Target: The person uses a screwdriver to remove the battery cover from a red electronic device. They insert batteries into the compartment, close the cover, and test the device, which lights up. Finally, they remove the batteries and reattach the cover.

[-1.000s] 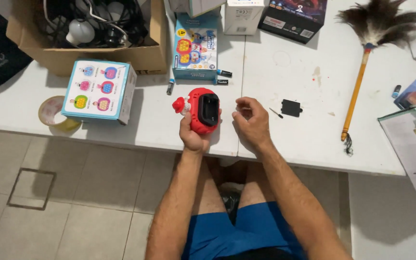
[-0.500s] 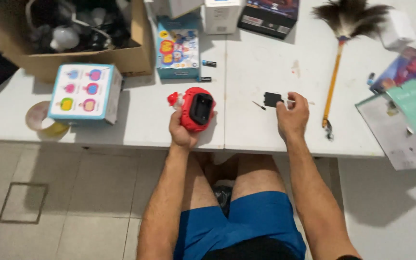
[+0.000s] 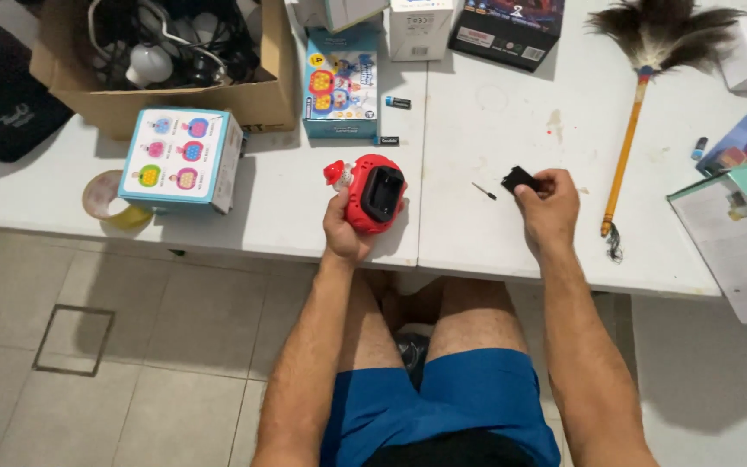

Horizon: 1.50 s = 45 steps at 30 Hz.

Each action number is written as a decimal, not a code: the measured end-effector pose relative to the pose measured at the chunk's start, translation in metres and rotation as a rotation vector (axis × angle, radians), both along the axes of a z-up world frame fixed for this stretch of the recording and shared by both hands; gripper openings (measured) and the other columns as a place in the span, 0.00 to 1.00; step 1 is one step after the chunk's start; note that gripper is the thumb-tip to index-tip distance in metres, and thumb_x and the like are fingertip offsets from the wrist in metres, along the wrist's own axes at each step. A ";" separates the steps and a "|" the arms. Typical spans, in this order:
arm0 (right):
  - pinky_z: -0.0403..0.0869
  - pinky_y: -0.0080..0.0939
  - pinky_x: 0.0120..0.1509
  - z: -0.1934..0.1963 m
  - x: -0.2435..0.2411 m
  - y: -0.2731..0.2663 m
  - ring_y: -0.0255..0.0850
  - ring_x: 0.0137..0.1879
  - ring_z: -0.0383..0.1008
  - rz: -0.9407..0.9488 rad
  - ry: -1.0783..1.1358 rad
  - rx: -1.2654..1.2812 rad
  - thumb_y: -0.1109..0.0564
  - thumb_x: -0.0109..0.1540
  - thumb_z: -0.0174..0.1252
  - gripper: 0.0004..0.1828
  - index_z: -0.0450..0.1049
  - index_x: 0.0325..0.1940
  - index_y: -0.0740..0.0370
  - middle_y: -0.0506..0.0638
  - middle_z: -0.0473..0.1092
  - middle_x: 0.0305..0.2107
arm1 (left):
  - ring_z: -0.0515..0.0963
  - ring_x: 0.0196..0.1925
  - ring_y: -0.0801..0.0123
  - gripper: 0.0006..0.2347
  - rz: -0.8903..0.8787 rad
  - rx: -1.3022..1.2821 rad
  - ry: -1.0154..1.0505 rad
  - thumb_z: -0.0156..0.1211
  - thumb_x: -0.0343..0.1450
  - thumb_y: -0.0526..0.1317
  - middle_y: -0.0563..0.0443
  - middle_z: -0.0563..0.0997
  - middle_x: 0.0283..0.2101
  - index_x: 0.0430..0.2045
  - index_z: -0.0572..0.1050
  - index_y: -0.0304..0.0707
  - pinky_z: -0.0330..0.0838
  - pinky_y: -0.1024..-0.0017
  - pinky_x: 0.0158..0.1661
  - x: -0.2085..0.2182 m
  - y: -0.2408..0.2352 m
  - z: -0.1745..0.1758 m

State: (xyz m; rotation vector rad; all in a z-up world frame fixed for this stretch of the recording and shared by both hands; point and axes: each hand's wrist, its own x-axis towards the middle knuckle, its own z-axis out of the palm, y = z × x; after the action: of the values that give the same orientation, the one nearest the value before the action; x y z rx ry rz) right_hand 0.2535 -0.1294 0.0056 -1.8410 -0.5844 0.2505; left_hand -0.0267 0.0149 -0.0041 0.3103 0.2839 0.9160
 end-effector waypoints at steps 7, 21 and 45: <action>0.79 0.38 0.26 0.042 -0.079 0.010 0.47 0.33 0.77 0.422 0.064 0.394 0.70 0.67 0.58 0.14 0.65 0.55 0.70 0.65 0.68 0.39 | 0.81 0.52 0.38 0.27 -0.018 0.000 -0.019 0.58 0.68 0.54 0.26 0.79 0.51 0.54 0.73 0.30 0.76 0.36 0.51 0.004 -0.003 -0.020; 0.79 0.36 0.42 0.064 -0.121 0.071 0.34 0.41 0.76 0.774 -0.056 0.190 0.65 0.59 0.71 0.18 0.81 0.53 0.59 0.53 0.76 0.37 | 0.85 0.43 0.41 0.22 0.022 0.024 -0.043 0.58 0.67 0.50 0.24 0.82 0.42 0.46 0.77 0.27 0.80 0.42 0.48 0.004 -0.010 0.026; 0.78 0.40 0.44 0.058 -0.140 0.056 0.42 0.39 0.76 0.645 -0.472 0.313 0.66 0.59 0.72 0.17 0.83 0.51 0.58 0.51 0.72 0.39 | 0.86 0.40 0.52 0.21 0.120 0.300 0.025 0.52 0.68 0.47 0.31 0.83 0.41 0.53 0.76 0.35 0.80 0.59 0.50 0.004 0.009 -0.038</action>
State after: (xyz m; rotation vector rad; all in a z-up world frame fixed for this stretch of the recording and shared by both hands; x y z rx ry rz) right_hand 0.1137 -0.0736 0.0635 -1.3607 -1.4619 0.1337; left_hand -0.0223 0.0234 -0.0422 0.5867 0.1889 1.0754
